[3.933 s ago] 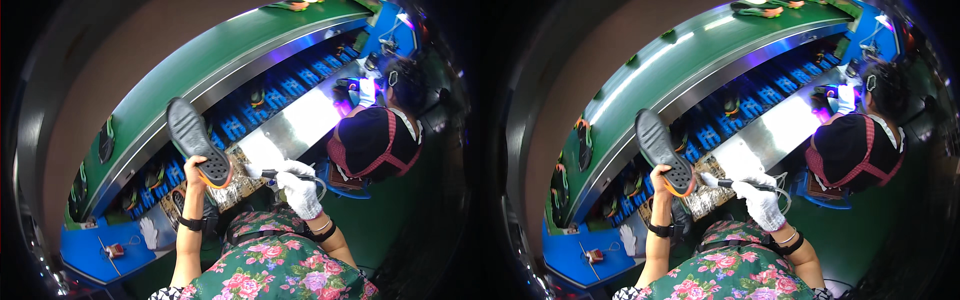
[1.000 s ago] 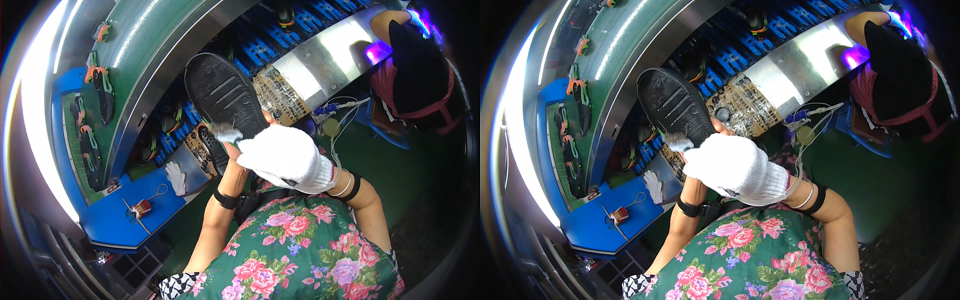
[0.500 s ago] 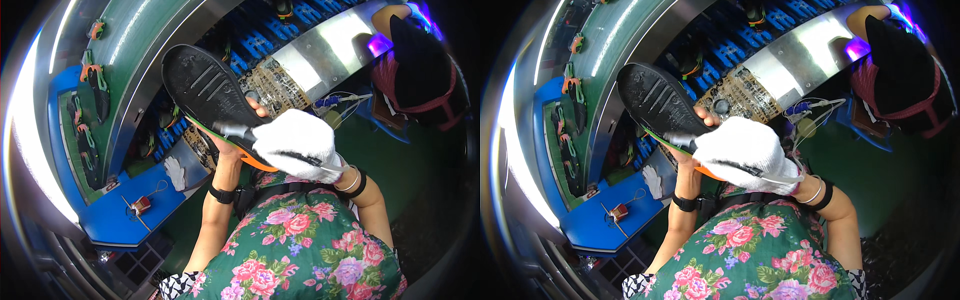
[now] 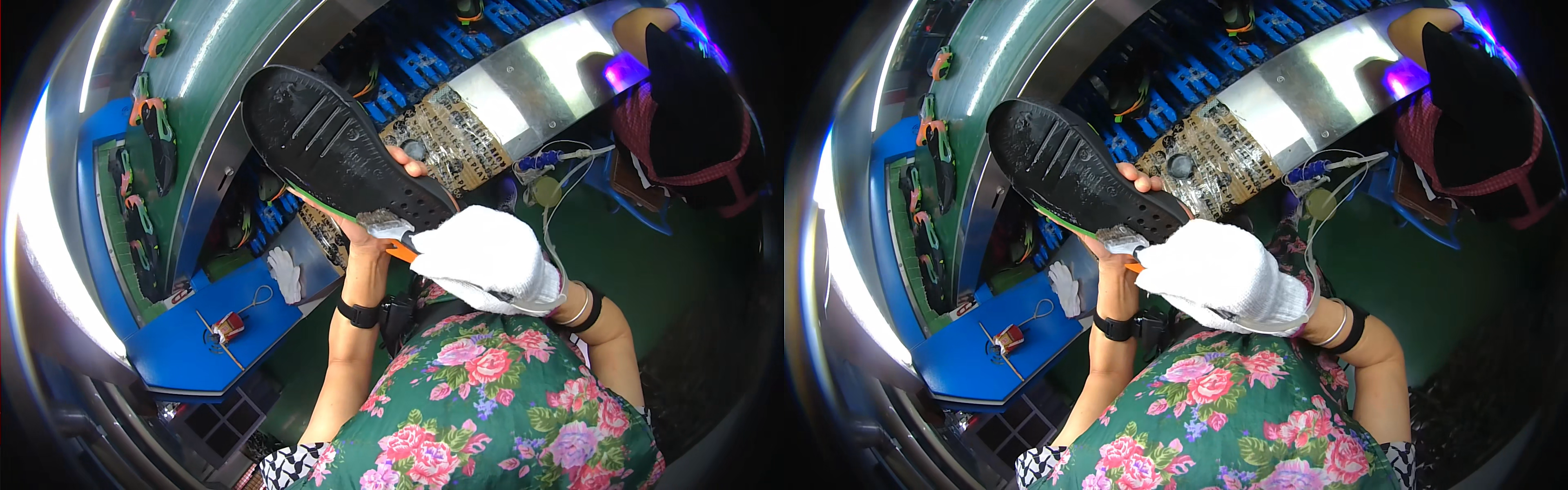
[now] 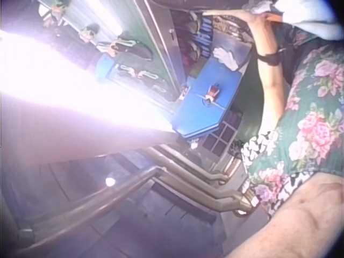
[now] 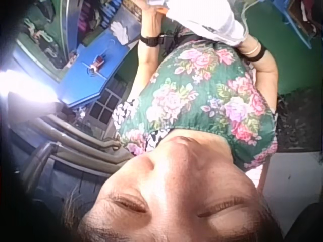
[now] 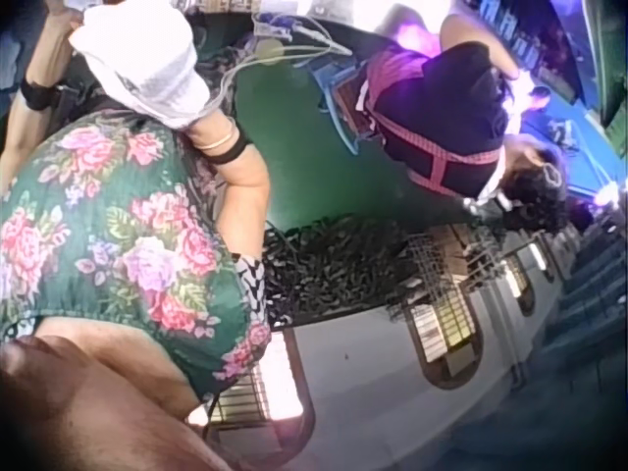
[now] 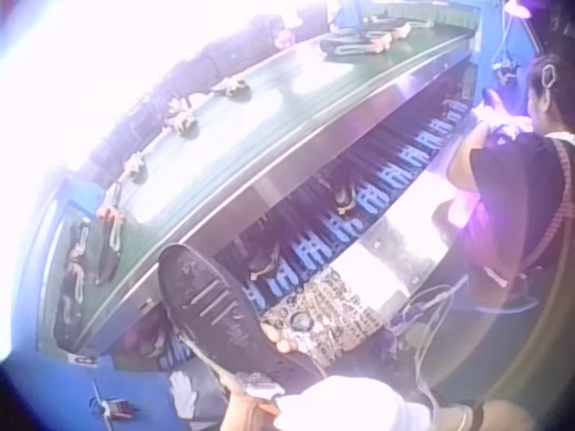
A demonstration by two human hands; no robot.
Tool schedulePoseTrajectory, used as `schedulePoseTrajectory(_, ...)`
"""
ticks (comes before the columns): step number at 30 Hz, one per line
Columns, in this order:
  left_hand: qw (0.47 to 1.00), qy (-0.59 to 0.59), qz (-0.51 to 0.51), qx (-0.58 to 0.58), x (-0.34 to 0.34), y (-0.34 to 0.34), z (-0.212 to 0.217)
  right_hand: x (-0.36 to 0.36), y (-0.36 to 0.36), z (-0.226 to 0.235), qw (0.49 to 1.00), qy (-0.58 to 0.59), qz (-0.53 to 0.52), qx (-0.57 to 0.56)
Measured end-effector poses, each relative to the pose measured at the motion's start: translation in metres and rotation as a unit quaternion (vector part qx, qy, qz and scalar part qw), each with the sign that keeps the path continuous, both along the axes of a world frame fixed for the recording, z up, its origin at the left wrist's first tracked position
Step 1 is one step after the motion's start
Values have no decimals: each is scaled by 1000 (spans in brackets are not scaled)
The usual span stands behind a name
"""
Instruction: Brushing glue or chemical primer onto the bottom of shoe soles on an assembly line.
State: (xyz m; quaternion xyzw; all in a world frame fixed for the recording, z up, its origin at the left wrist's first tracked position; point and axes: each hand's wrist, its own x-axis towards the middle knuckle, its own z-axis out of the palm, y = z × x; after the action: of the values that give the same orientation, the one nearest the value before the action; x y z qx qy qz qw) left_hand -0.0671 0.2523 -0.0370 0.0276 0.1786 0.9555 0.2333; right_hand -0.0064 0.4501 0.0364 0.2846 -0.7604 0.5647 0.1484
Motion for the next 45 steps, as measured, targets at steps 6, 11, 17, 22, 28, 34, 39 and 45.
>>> schedulePoseTrajectory(6, 1000, -2, 7, 1, -4, 2, 4, -6, 15, 6, 995, -86, -8, -50)
schedulePoseTrajectory(11, 999, -8, 19, -48, -6, 4, 2, 0, 14, 3, 1000, -28, 5, 10)
schedulePoseTrajectory(17, 1000, -2, 13, -13, -8, 14, 9, -7, 24, 6, 994, -96, -44, -34)
schedulePoseTrajectory(22, 1000, -20, -14, -1, -10, 14, 11, -3, 26, 6, 992, -111, 3, -53)
schedulePoseTrajectory(28, 999, 20, -42, 6, -12, 10, 6, -2, 36, 5, 992, -120, 0, -36)
schedulePoseTrajectory(34, 999, 28, -22, -18, -13, 11, 5, 1, 33, 3, 988, -139, 10, -67)
schedulePoseTrajectory(39, 996, 43, -34, -67, -17, 12, 10, 0, 43, 3, 991, -132, -7, -36)
schedulePoseTrajectory(45, 996, 20, -9, -92, -18, 13, 11, 1, 36, 3, 987, -141, -13, -74)
